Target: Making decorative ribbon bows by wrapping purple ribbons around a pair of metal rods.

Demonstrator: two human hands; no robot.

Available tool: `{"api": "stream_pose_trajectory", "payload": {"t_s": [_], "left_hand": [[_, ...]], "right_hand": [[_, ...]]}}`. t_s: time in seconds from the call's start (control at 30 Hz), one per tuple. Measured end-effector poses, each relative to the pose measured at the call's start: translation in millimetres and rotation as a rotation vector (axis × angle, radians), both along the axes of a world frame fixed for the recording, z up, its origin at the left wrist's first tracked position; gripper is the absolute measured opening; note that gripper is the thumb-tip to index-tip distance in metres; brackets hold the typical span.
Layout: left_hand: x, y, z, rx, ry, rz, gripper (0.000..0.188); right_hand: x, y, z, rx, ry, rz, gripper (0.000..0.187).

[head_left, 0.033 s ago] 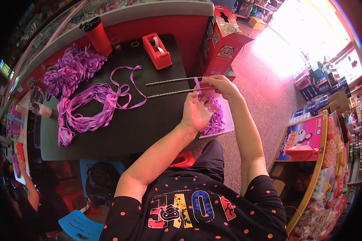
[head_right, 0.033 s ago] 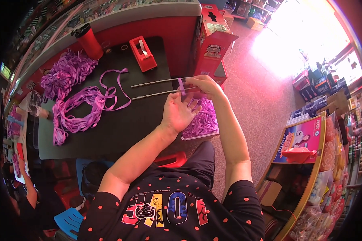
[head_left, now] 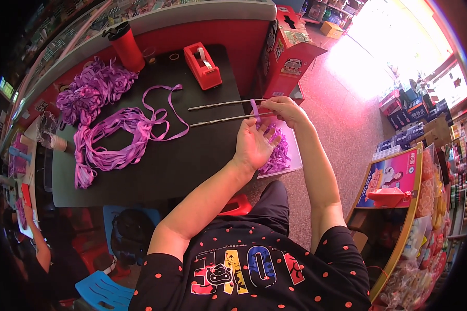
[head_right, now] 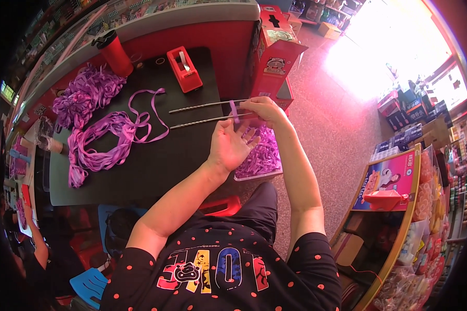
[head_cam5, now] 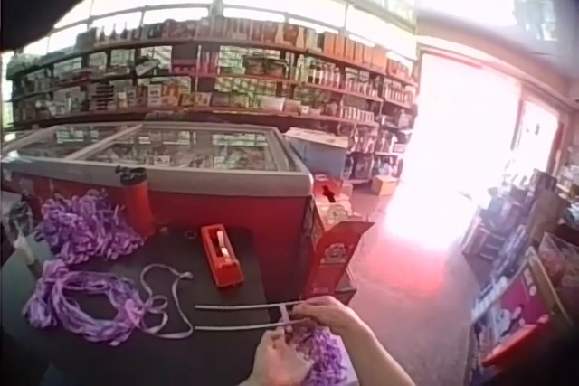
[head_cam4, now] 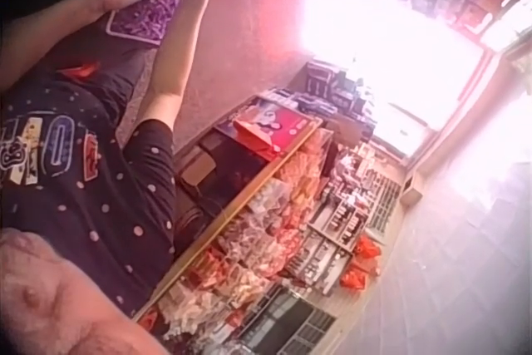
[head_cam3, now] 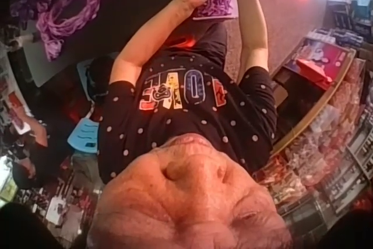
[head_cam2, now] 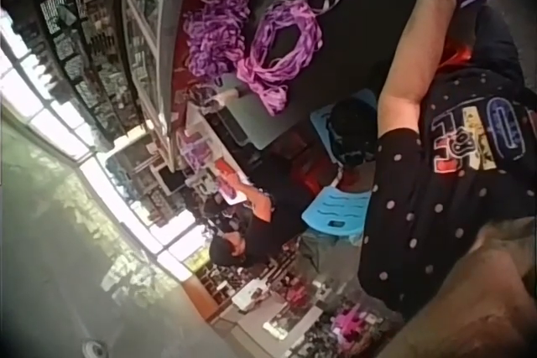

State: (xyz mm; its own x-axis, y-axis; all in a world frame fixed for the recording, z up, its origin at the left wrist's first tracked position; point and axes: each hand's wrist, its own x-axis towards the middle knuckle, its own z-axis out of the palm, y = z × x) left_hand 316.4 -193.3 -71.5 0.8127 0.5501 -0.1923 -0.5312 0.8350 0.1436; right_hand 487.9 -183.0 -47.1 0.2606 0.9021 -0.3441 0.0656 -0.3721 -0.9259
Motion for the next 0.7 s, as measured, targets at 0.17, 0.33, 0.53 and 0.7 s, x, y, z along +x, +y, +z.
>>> {"api": "stream_pose_trajectory", "payload": {"t_s": [0.17,0.33,0.53,0.7], "left_hand": [[-1.3,-0.7,2.8,-0.029,-0.011,-0.002,0.038],[-3.1,-3.2,7.9,-0.095,-0.017,0.020,0.040],[-6.5,-3.4,8.7,-0.099,-0.024,0.061,0.044],[-2.2,-4.3,12.9,-0.111,-0.012,0.066,0.046]], "right_hand": [[9.0,10.3,-25.5,-0.038,0.128,0.029,0.025],[15.8,18.5,-55.4,-0.030,0.482,0.156,0.020],[-5.8,19.8,-58.4,-0.033,0.726,0.161,0.020],[-2.6,25.6,-92.7,0.112,0.841,0.204,0.021]]}}
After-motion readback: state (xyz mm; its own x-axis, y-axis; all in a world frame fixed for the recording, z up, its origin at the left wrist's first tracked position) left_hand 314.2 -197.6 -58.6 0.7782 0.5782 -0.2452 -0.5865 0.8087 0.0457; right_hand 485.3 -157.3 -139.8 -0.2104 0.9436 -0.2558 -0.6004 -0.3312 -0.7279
